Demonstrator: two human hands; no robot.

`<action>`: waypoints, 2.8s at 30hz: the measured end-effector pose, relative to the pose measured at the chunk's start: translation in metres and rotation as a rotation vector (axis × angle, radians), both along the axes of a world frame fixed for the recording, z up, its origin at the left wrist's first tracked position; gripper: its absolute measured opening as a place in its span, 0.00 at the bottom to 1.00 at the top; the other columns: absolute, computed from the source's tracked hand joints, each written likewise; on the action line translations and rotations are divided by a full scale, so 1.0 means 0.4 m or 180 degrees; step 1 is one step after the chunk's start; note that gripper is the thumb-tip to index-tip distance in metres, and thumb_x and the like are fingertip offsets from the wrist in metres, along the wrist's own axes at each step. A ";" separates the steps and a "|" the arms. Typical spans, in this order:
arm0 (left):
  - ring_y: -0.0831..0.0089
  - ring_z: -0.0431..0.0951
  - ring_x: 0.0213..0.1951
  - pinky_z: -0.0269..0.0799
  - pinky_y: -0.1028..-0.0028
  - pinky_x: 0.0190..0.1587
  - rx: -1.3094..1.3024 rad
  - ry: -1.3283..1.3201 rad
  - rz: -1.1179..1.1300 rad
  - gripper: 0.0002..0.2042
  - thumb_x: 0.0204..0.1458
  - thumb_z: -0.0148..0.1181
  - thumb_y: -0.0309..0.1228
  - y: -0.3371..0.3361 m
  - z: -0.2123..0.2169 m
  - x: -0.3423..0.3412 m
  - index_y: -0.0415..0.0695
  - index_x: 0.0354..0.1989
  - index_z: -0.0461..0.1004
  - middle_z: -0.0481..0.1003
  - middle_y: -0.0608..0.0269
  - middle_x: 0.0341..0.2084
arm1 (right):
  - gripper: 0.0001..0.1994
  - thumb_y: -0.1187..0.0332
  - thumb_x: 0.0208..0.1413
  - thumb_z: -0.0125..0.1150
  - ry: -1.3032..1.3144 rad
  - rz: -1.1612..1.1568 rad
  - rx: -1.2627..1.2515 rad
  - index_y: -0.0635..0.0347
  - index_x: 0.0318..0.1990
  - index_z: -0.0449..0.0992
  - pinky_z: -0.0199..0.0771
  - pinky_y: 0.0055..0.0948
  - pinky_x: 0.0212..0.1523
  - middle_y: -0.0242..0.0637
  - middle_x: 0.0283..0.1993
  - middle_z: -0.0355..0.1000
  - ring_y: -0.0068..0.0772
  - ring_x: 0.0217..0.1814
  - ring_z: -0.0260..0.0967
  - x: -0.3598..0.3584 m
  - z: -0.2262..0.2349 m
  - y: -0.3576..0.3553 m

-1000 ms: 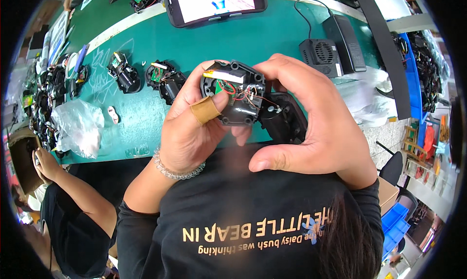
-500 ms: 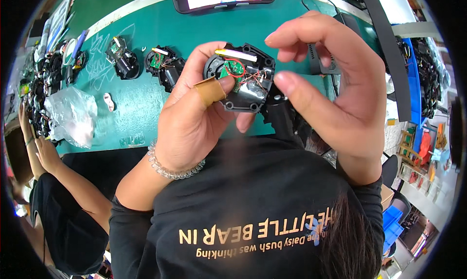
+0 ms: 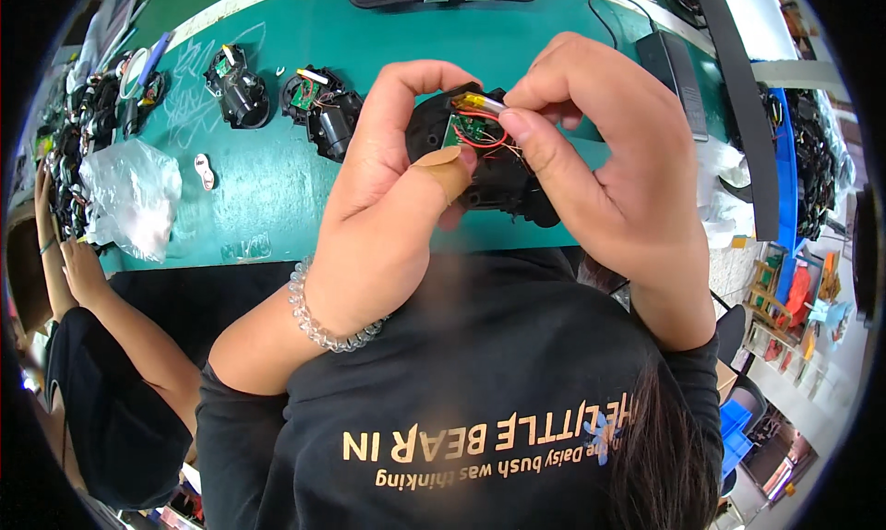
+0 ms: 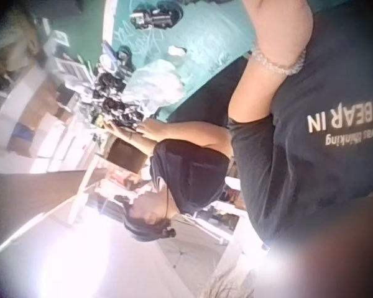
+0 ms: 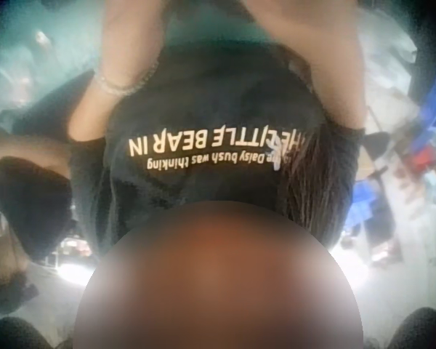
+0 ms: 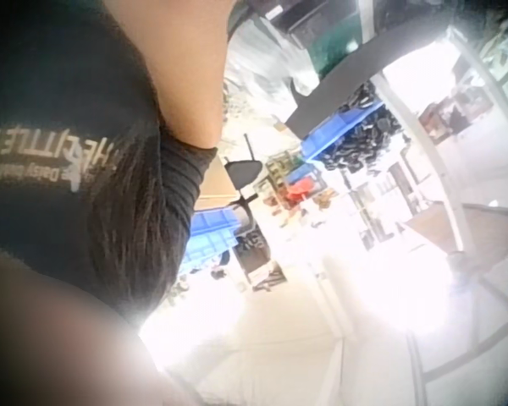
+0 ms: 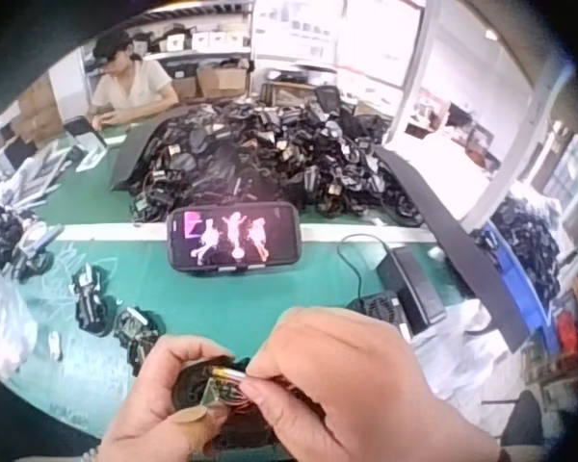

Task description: The person assembles small electronic devices at a workbench, inserting batteries and connecting wires to circuit boards. They handle multiple units, placing finished ones into a pile and picking up new ones to continue the process.

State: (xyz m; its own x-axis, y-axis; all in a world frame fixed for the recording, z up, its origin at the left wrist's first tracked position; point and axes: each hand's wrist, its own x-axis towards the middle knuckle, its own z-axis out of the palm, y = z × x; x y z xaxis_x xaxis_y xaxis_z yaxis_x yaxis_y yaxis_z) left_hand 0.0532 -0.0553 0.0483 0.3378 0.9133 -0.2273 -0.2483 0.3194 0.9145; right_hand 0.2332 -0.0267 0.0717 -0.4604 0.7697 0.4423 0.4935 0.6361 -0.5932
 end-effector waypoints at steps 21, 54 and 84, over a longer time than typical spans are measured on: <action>0.80 0.71 0.38 0.66 0.80 0.37 -0.0457 -0.0306 -0.0120 0.20 0.50 0.46 0.22 -0.020 0.000 -0.011 0.43 0.54 0.61 0.70 0.63 0.39 | 0.04 0.78 0.52 0.57 0.0591 -0.0047 -0.0775 0.64 0.30 0.67 0.60 0.30 0.29 0.39 0.26 0.64 0.38 0.28 0.60 -0.017 -0.056 -0.045; 0.70 0.76 0.35 0.76 0.68 0.34 0.1099 -0.2152 0.1459 0.19 0.57 0.49 0.25 0.086 0.010 -0.398 0.53 0.56 0.57 0.72 0.59 0.40 | 0.14 0.68 0.56 0.58 -0.0090 0.1018 -0.2708 0.62 0.48 0.69 0.62 0.27 0.44 0.32 0.40 0.70 0.24 0.43 0.66 -0.138 -0.125 -0.044; 0.68 0.74 0.32 0.68 0.73 0.28 0.1051 -0.2853 0.1124 0.17 0.58 0.51 0.28 0.098 -0.073 -0.470 0.54 0.55 0.61 0.73 0.50 0.43 | 0.12 0.70 0.57 0.57 0.0112 0.0975 -0.2797 0.63 0.47 0.69 0.64 0.27 0.48 0.33 0.39 0.69 0.26 0.44 0.65 -0.187 -0.149 -0.085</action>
State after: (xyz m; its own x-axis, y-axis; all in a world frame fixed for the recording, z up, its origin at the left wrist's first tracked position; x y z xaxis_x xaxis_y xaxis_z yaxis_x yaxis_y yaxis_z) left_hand -0.1346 -0.0163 0.0191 -0.0411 0.9651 0.2585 -0.9166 -0.1394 0.3748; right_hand 0.1586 -0.0606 0.0119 -0.6963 0.6819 -0.2240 0.3510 0.0512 -0.9350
